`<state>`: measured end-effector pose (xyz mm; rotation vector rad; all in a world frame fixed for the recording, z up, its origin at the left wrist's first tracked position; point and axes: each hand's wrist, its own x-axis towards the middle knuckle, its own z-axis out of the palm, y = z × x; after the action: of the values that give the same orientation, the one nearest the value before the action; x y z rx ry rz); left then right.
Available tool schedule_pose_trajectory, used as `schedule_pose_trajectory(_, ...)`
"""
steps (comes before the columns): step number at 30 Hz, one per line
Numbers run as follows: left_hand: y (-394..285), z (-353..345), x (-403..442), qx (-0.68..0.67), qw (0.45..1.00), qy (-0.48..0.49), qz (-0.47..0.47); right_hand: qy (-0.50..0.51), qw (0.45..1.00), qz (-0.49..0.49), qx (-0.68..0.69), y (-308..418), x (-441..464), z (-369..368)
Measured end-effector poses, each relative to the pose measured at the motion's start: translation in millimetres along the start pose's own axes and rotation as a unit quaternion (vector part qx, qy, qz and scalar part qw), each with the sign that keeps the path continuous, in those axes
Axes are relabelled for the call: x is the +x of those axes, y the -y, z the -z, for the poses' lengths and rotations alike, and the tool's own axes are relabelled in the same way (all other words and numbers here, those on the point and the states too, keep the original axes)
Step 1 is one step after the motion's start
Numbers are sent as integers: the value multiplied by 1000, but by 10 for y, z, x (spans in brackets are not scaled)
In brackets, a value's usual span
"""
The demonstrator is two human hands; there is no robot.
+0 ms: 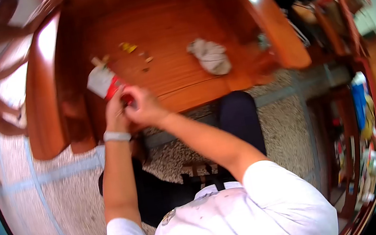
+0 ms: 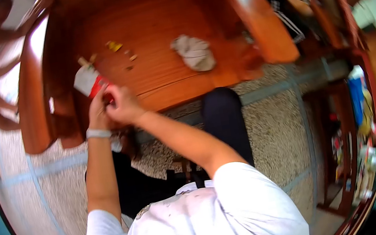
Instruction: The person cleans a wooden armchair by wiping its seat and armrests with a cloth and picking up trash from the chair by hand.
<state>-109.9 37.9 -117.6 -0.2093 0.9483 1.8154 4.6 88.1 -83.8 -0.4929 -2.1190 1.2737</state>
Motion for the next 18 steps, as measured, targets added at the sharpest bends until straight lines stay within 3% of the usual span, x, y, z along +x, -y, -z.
schedule_pose_trajectory(3,-14,-67,-106,4,997,-40,-72,55,977,-51,199,-46,83,228)
schedule_pose_trajectory(7,-117,-98,-229,44,989,-53,-133,-23,997,-70,32,-424,462,665)
schedule_pose_trajectory(9,-142,-122,-315,46,987,-70,-137,14,995,-88,-52,-627,764,901)
schedule_pose_trajectory(13,-220,-173,-446,3,998,-33,-57,117,962,26,-247,-912,1448,833)
schedule_pose_trajectory(16,-219,-177,-441,-9,999,-13,-43,205,939,102,-258,-1121,1845,539)
schedule_pose_trajectory(18,-236,-175,-440,-12,999,-2,-45,236,923,80,-292,-1200,1941,404)
